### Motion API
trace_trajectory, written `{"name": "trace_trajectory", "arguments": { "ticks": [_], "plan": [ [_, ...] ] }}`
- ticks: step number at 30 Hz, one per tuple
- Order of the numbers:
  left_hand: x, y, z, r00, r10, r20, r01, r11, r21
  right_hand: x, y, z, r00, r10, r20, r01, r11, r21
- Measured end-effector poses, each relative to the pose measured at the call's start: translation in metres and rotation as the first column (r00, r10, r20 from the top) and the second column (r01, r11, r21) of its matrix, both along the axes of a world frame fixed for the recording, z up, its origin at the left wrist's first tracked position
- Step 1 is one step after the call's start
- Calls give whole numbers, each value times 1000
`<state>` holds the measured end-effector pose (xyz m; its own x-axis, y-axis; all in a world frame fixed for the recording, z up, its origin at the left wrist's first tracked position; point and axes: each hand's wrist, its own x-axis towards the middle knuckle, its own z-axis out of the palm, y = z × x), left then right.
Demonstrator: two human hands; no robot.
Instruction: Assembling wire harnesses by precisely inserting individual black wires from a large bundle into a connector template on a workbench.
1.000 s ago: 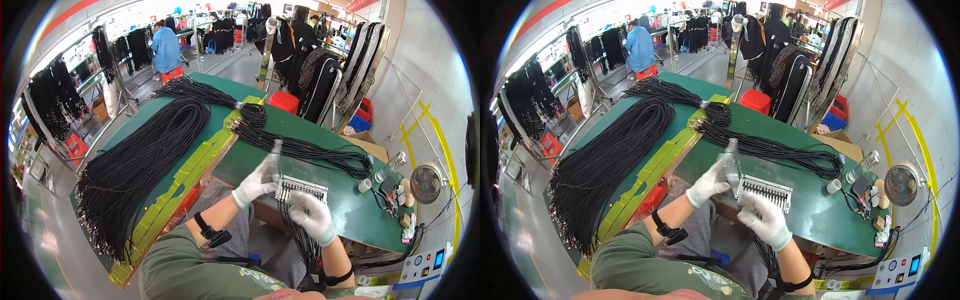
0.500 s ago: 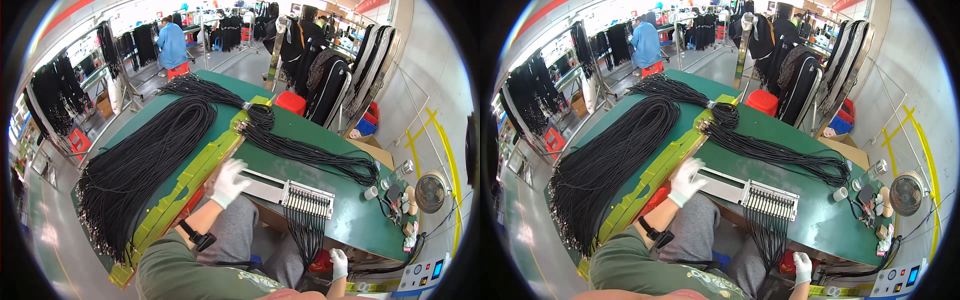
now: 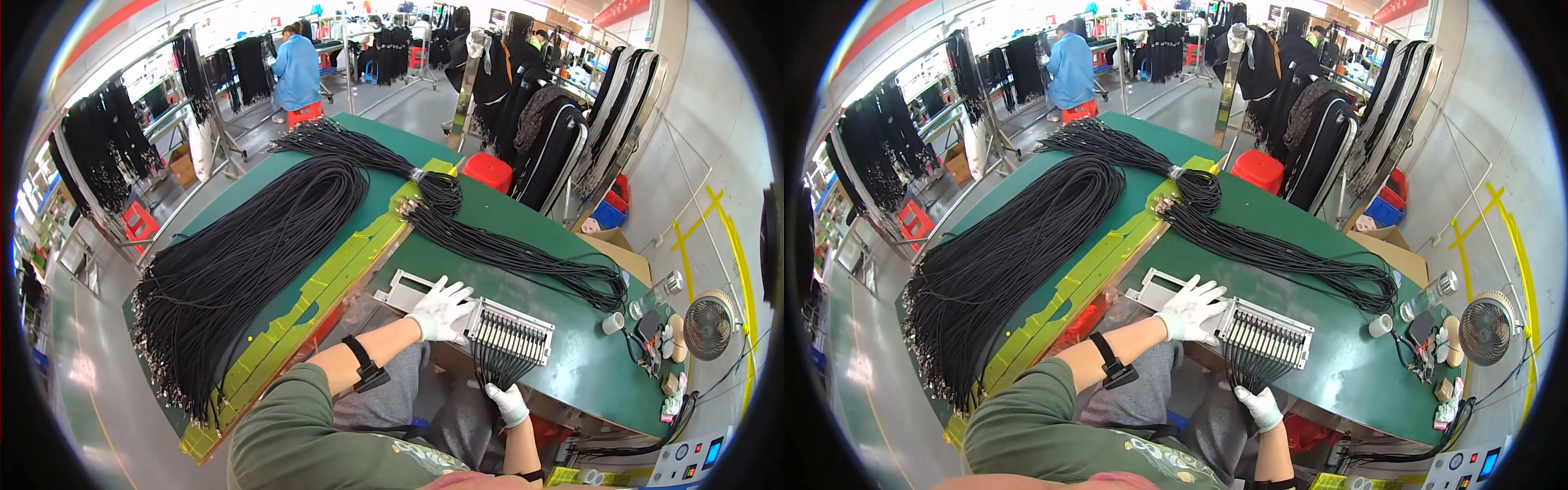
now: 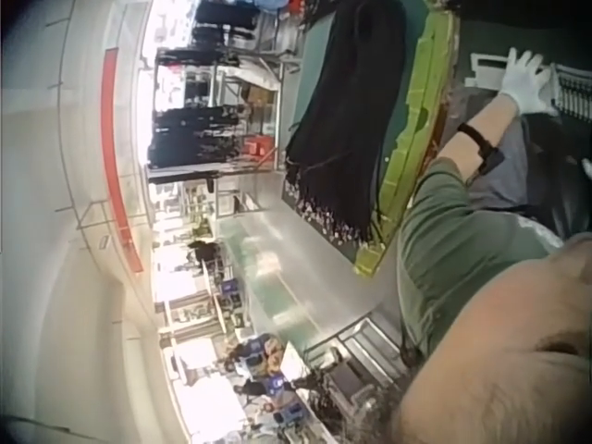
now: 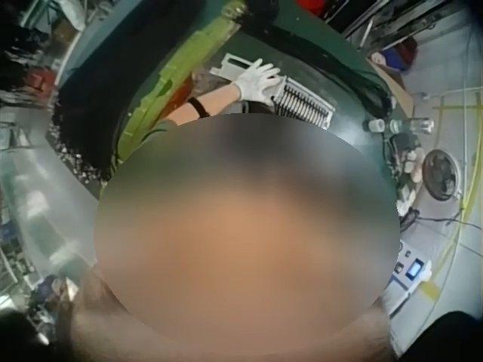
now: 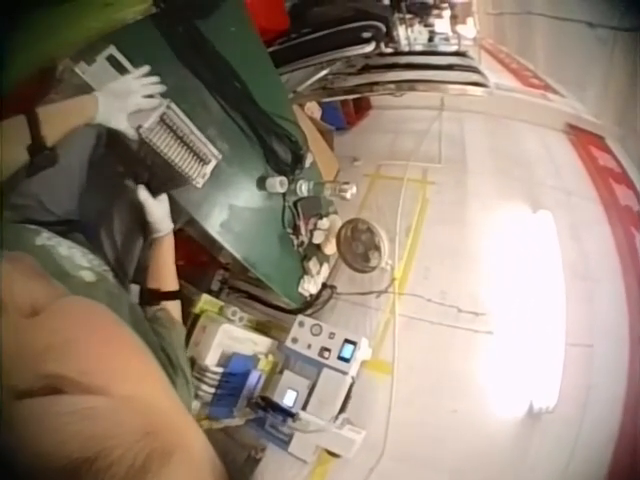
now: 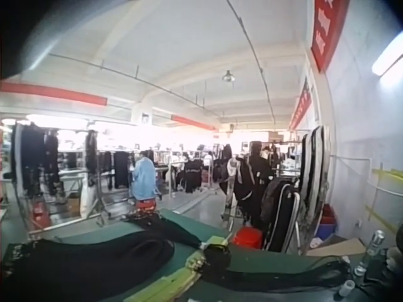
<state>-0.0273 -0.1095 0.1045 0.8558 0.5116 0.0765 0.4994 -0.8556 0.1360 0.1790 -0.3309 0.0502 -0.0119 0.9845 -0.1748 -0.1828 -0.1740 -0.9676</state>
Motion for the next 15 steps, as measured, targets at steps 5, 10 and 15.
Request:
{"name": "trace_trajectory", "arguments": {
  "ticks": [5, 10, 15],
  "plan": [
    [1, -2, 2, 1000, -4, -3, 4, 1000, -5, -10, -3, 48, 994, -75, -85, 55, 975, -215],
    [4, -1, 0, 1000, 10, -9, -10, 1000, 19, 0, 7, 90, 946, -204, -251, 151, 965, -213],
    [10, -2, 2, 999, 12, -42, -11, 1000, 22, -14, -20, 51, 932, -220, -287, 123, 939, -321]
  ]
}}
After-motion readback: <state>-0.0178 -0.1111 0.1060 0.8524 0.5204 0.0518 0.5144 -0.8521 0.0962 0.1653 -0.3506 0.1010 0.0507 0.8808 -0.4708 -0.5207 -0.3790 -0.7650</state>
